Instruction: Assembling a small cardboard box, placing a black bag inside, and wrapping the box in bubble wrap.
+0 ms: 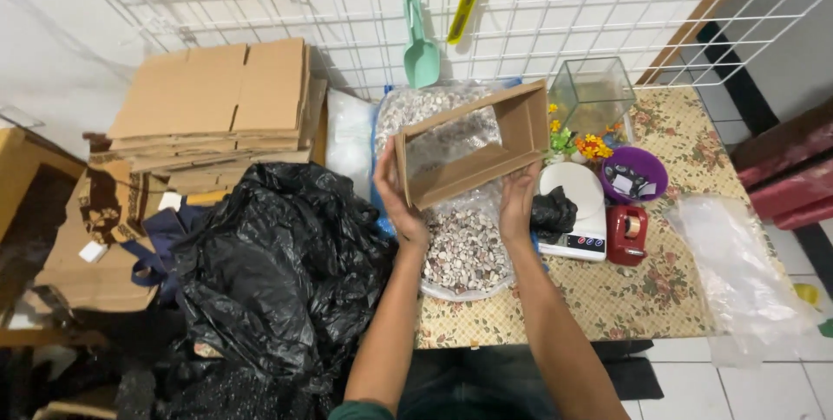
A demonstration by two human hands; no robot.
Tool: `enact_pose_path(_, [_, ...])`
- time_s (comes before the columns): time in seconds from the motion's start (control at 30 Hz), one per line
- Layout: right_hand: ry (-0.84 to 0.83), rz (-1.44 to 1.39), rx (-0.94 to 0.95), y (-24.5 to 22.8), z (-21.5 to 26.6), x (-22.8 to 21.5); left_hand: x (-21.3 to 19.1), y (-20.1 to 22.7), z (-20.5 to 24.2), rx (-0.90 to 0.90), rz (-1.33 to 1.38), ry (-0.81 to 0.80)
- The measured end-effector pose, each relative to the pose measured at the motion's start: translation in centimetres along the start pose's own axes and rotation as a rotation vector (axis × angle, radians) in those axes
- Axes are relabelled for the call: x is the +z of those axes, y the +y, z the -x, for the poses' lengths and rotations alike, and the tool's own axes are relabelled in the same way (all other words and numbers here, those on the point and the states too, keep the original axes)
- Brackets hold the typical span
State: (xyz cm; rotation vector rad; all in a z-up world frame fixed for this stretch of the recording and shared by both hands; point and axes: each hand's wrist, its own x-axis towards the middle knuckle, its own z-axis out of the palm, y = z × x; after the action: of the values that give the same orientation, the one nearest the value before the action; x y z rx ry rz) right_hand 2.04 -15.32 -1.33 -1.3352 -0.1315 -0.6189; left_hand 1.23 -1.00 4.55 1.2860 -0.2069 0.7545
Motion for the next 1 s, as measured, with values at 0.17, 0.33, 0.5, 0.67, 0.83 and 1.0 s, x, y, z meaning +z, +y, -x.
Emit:
enact_pose_path(0.17, [0.026, 0.063, -0.024, 0.1, 0.3, -0.2, -1.4, -2.6, 0.4, 0.058, -0.166, -0.098])
enact_pose_path(0.33, [0.023, 0.073, 0.063, 6.7, 1.2, -3.6, -2.7, -5.1, 1.1, 0.037, -0.169, -0.029])
enact_pose_path(0.5, [0.047, -0.213, 0.011, 2.3, 0.6, 0.3, -1.7, -2.9, 0.7, 0.092, -0.043, -0.041])
enact_pose_path(0.67, [0.044, -0.315, 0.036, 1.0, 0.3, 0.0, -1.3, -1.6, 0.0, 0.176, 0.020, -0.032])
enact_pose_path(0.83, [0.024, -0.099, 0.016, -5.0, 0.1, 2.3, -1.4, 1.1, -2.0, 0.245, -0.135, -0.023])
enact_pose_path(1.0, [0.058, -0.261, 0.008, -2.2, 0.0, 1.5, -1.4, 6.8, -4.8, 0.222, -0.545, -0.315])
